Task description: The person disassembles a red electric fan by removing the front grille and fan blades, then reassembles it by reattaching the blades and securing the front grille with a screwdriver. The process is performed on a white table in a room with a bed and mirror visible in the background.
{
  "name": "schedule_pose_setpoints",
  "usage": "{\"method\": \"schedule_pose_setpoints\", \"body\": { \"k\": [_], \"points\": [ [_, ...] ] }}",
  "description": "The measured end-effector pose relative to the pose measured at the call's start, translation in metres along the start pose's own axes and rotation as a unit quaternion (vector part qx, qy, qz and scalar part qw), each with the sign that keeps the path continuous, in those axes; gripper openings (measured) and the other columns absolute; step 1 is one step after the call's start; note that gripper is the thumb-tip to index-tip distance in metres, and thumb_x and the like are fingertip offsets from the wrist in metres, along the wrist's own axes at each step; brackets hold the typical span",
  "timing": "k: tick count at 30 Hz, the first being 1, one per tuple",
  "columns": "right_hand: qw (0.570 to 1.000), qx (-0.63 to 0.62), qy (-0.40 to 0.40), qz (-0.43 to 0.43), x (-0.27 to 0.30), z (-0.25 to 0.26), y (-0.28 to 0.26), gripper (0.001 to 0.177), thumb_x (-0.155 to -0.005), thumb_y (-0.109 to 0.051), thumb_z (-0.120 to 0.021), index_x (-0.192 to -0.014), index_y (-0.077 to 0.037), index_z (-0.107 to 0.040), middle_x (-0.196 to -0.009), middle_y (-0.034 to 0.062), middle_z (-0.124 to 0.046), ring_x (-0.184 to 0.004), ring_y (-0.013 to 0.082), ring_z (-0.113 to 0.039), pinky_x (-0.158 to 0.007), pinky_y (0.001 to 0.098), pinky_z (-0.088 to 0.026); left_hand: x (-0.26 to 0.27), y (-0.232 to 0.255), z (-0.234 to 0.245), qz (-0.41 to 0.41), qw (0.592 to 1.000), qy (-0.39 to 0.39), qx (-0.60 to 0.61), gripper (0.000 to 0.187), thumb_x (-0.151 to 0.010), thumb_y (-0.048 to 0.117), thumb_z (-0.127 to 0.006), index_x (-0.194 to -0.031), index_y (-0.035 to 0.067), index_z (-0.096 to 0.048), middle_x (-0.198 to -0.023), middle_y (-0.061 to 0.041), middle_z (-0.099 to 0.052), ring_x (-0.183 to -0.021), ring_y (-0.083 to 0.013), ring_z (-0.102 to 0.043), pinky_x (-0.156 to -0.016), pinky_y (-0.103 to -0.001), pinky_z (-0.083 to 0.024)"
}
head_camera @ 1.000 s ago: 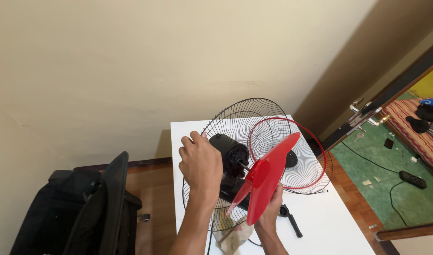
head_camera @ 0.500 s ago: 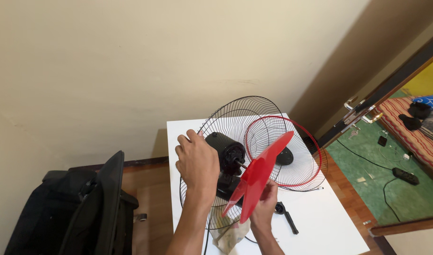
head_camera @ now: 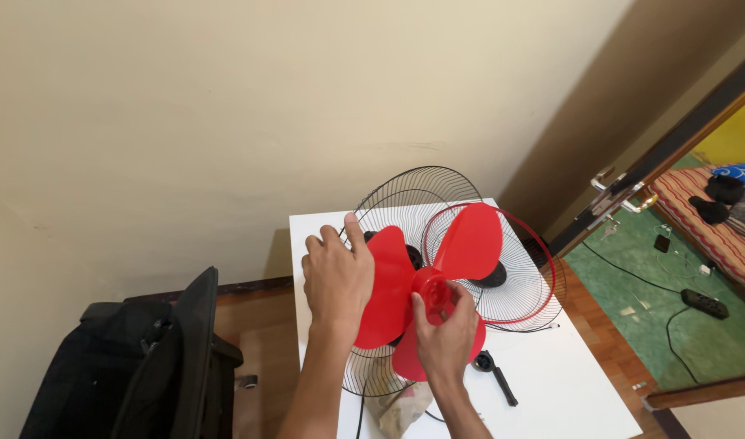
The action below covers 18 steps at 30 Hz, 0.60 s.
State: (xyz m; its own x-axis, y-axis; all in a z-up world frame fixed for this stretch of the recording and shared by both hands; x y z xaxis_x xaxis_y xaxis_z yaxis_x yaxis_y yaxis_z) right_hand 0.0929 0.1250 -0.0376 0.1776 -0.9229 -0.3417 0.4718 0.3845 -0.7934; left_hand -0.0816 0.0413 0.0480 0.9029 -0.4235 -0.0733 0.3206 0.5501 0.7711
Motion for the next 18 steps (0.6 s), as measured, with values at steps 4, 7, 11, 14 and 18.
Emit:
{"method": "schedule_pose_setpoints", "body": {
  "k": [4, 7, 11, 14, 18],
  "points": [
    [0.996, -0.003, -0.035, -0.076, -0.015, 0.001, 0.005, 0.067, -0.082, -0.040, -0.080, -0.131, -0.002, -0.057, -0.127, 0.0156, -0.064, -0.113, 0.0293, -0.068, -0.089, 0.0403, -0.059, 0.004, -0.002, -0.008, -0.026, 0.998, 0.049, 0.001, 0.056, -0.106, 0.045, -0.036, -0.110, -0.005, -0.061, -0.108, -0.029, -0.060, -0.101, -0.0488, -0.062, -0.078, -0.055, -0.055],
    [0.996, -0.001, -0.055, -0.074, -0.026, 0.005, 0.007, 0.075, -0.080, -0.044, -0.079, -0.137, -0.002, -0.054, -0.128, 0.0156, -0.065, -0.111, 0.0276, -0.070, -0.090, 0.0408, -0.059, 0.005, -0.004, -0.011, -0.071, 0.992, 0.099, -0.022, 0.055, -0.108, 0.042, -0.033, -0.103, -0.003, -0.064, -0.097, -0.026, -0.064, -0.089, -0.0448, -0.068, -0.071, -0.055, -0.056],
    [0.989, 0.085, -0.100, -0.062, -0.033, 0.002, 0.008, 0.078, -0.082, -0.048, -0.078, -0.142, -0.005, -0.054, -0.125, 0.0175, -0.065, -0.111, 0.0291, -0.069, -0.091, 0.0427, -0.058, -0.002, -0.014, -0.011, -0.073, 0.991, 0.105, -0.037, 0.057, -0.108, 0.043, -0.033, -0.096, -0.002, -0.067, -0.090, -0.024, -0.065, -0.077, -0.0445, -0.069, -0.066, -0.055, -0.056],
    [0.990, 0.093, -0.093, -0.055, -0.034, 0.002, 0.011, 0.076, -0.082, -0.050, -0.077, -0.140, -0.005, -0.055, -0.128, 0.0181, -0.064, -0.113, 0.0316, -0.068, -0.094, 0.0443, -0.056, -0.006, -0.016, -0.013, -0.071, 0.991, 0.105, -0.046, 0.060, -0.108, 0.043, -0.032, -0.094, -0.002, -0.069, -0.088, -0.026, -0.066, -0.076, -0.0464, -0.069, -0.068, -0.056, -0.055],
    [0.991, 0.028, -0.089, -0.092, -0.034, -0.002, 0.024, 0.072, -0.080, -0.051, -0.077, -0.132, -0.004, -0.061, -0.115, 0.0178, -0.072, -0.099, 0.0296, -0.075, -0.084, 0.0428, -0.060, -0.009, -0.019, -0.012, -0.070, 0.991, 0.090, -0.069, 0.066, -0.110, 0.044, -0.029, -0.089, -0.002, -0.072, -0.089, -0.028, -0.067, -0.080, -0.0496, -0.067, -0.074, -0.060, -0.053]
  ]
}}
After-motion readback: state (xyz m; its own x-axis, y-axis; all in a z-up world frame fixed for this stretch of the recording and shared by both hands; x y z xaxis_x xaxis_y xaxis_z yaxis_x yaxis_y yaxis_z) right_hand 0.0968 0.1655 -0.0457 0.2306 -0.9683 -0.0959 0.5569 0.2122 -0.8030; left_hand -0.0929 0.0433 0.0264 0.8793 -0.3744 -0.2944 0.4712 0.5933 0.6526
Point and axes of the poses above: each hand's wrist, its own x-axis away from the middle knuckle, its own z-axis out of the back of the hand, y = z × x, the point moved 5 cm from there along -x, towards the middle knuckle
